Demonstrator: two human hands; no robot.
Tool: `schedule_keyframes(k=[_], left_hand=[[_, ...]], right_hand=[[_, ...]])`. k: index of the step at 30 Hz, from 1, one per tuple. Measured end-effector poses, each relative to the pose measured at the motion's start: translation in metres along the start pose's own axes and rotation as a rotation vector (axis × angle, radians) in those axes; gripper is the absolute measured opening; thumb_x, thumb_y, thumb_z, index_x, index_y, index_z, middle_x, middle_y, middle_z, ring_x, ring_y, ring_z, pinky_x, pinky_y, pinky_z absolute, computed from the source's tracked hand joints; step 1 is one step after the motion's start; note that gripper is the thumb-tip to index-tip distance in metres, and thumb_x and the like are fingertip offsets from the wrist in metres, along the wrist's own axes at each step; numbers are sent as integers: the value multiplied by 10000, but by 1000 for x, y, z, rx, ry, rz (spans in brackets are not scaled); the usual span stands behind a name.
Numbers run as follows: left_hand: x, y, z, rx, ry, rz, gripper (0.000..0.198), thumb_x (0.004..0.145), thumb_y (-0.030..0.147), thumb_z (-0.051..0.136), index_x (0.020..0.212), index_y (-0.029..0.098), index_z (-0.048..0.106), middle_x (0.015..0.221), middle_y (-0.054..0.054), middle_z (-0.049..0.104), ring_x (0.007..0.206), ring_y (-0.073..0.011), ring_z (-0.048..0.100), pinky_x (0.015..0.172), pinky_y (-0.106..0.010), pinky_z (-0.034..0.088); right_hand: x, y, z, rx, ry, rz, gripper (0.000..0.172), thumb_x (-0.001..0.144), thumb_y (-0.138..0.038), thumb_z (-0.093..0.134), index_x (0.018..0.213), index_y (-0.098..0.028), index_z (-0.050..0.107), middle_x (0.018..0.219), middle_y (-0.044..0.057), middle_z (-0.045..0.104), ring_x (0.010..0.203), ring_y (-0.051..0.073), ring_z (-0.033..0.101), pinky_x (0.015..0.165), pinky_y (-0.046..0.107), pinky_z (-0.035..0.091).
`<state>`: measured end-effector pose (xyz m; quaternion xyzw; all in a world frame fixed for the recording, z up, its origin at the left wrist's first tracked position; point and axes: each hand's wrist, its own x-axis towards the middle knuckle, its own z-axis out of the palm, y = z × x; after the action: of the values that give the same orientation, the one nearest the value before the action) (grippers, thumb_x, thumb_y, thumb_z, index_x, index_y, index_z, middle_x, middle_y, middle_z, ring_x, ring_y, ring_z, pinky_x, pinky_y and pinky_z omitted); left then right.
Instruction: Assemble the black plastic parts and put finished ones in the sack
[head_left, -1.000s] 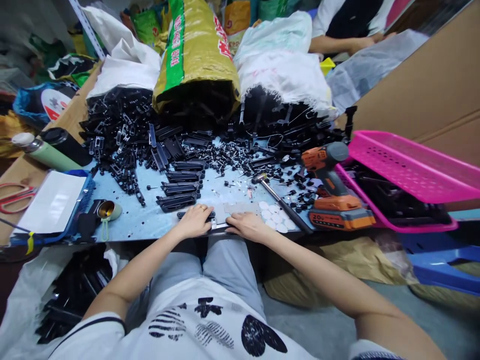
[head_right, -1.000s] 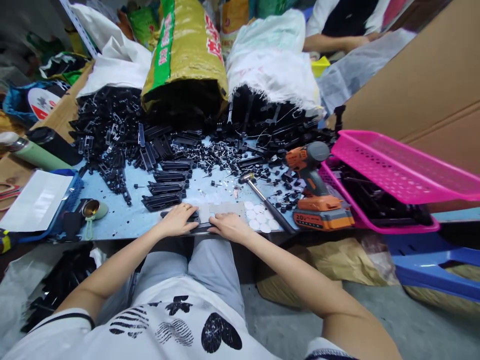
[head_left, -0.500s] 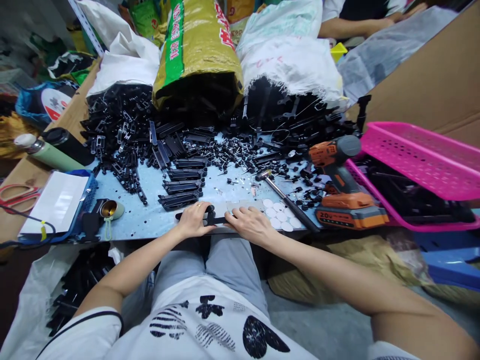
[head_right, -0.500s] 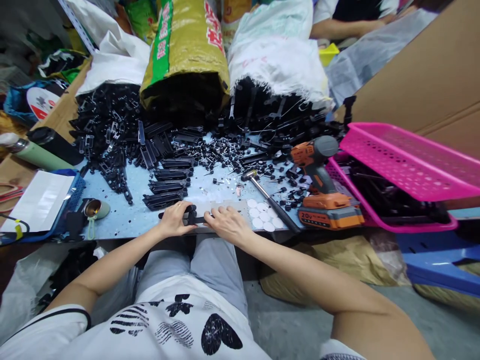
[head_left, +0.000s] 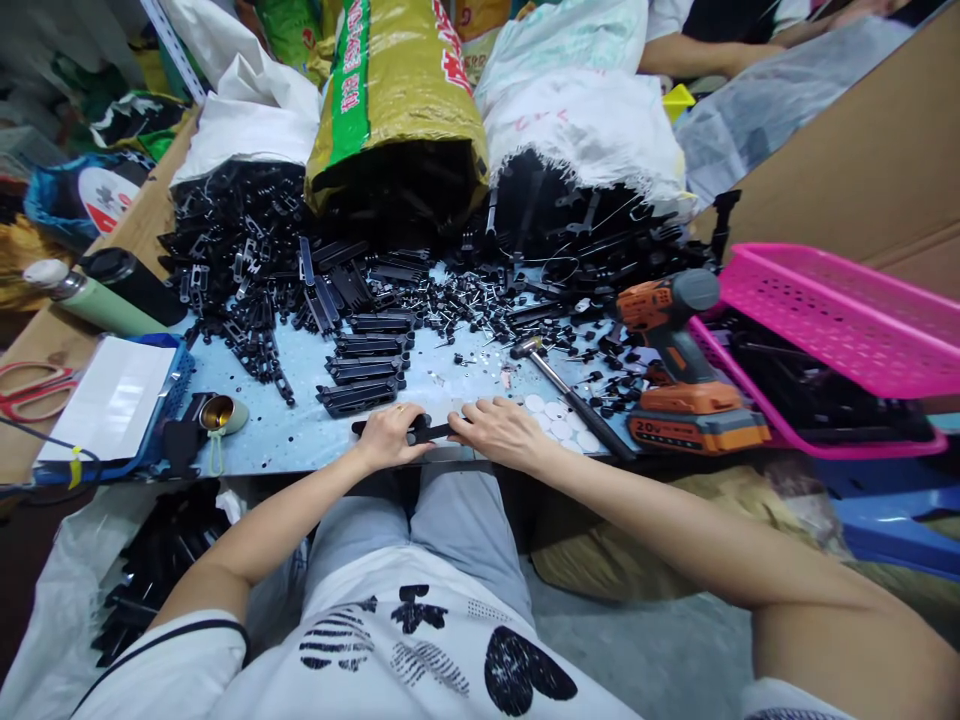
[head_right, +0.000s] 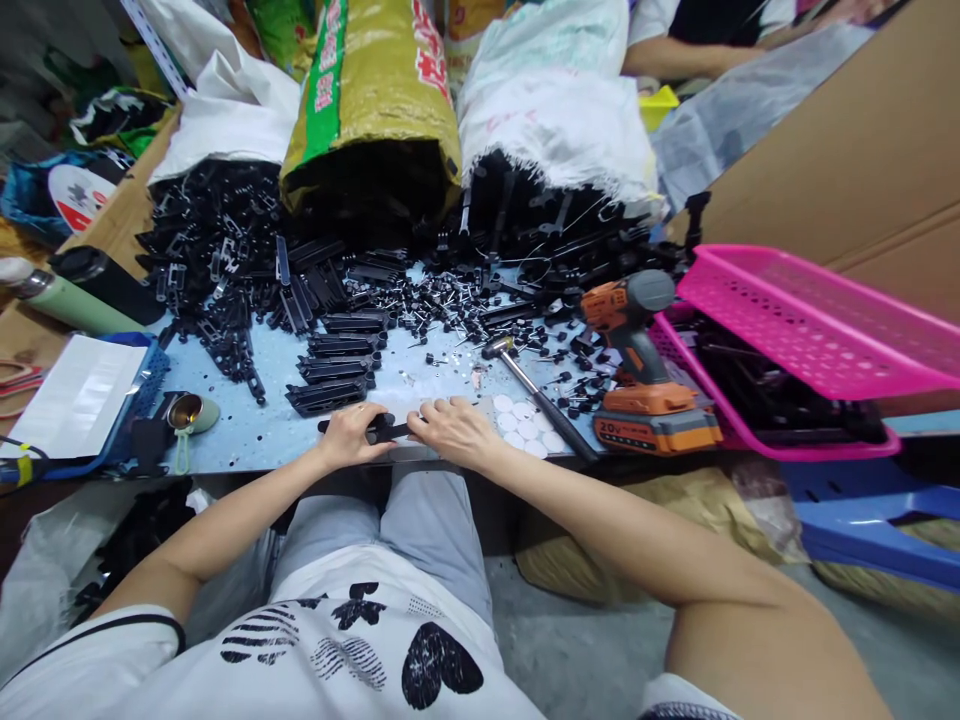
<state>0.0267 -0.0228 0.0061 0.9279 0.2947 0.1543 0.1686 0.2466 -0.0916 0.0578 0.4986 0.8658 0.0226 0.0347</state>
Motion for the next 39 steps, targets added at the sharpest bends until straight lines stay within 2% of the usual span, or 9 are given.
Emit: schedule_keyframes(k=[4, 9, 12, 15, 21, 24, 27, 33, 39], left_hand=[[16, 12, 0, 49, -181, -1, 553, 775, 618, 538, 1108, 178, 515, 1003, -95, 612, 964, -243, 574, 813, -344, 457], [99, 14, 14, 109, -139, -35, 397, 927, 270, 382, 1319, 212, 400, 1186, -109, 537, 1097, -234, 494, 897, -375, 406], [151, 8, 24, 144, -207, -98, 318, 886, 95, 361, 1110, 121, 586, 1040, -143, 593, 1014, -244, 534, 845, -369, 417], [165, 5, 25, 149, -205, -99, 285, 873, 66, 360, 932, 70, 638, 966, -163, 607, 965, -240, 553, 845, -359, 418], [86, -9, -21, 60, 96, -145, 211, 902, 193, 427, 1024, 144, 592, 988, -103, 608, 934, -210, 558, 853, -349, 443], [31, -21, -47, 32, 203, -174, 199, 913, 210, 415, 979, 156, 595, 939, -88, 612, 892, -197, 564, 835, -344, 458], [-7, -27, -53, 44, 147, -169, 202, 912, 195, 408, 977, 161, 596, 902, -83, 601, 868, -192, 558, 798, -334, 470], [-15, -15, -48, 224, -46, -105, 273, 864, 56, 353, 882, 143, 612, 863, -108, 554, 853, -227, 509, 770, -369, 455], [-9, -12, -37, 296, -53, -18, 265, 891, 79, 350, 830, 139, 600, 814, -101, 553, 824, -212, 515, 759, -344, 442]], right_hand=[[-10, 14, 33, 57, 18, 35, 409, 966, -457, 280, 980, -177, 579, 887, 91, 595, 799, 176, 514, 679, 282, 269], [-31, 30, 64, 133, 49, 37, 423, 956, -467, 310, 980, -154, 593, 937, 100, 590, 863, 194, 507, 757, 299, 299], [-30, 40, 65, 178, 55, 69, 397, 957, -446, 326, 1004, -154, 591, 929, 93, 592, 868, 196, 504, 771, 302, 320], [-8, 68, 62, 147, 124, 253, 310, 961, -307, 332, 1051, -142, 579, 978, 105, 595, 901, 203, 491, 769, 298, 336], [57, 139, 67, 4, 79, 444, 257, 865, -82, 380, 994, -129, 597, 1008, 135, 597, 947, 233, 468, 751, 320, 328], [69, 147, 69, 20, 51, 412, 222, 872, -112, 388, 939, -124, 599, 940, 121, 598, 900, 218, 485, 758, 319, 337], [64, 136, 62, 91, 100, 439, 245, 887, -194, 410, 1062, -127, 569, 1028, 125, 563, 818, 195, 514, 718, 306, 374], [37, 88, 34, 461, 219, 320, 227, 866, -269, 490, 1010, -154, 624, 983, 92, 595, 845, 185, 570, 786, 296, 443], [18, 51, 7, 649, 80, 242, 203, 844, -279, 528, 957, -171, 658, 936, 70, 673, 830, 179, 613, 766, 275, 448]])
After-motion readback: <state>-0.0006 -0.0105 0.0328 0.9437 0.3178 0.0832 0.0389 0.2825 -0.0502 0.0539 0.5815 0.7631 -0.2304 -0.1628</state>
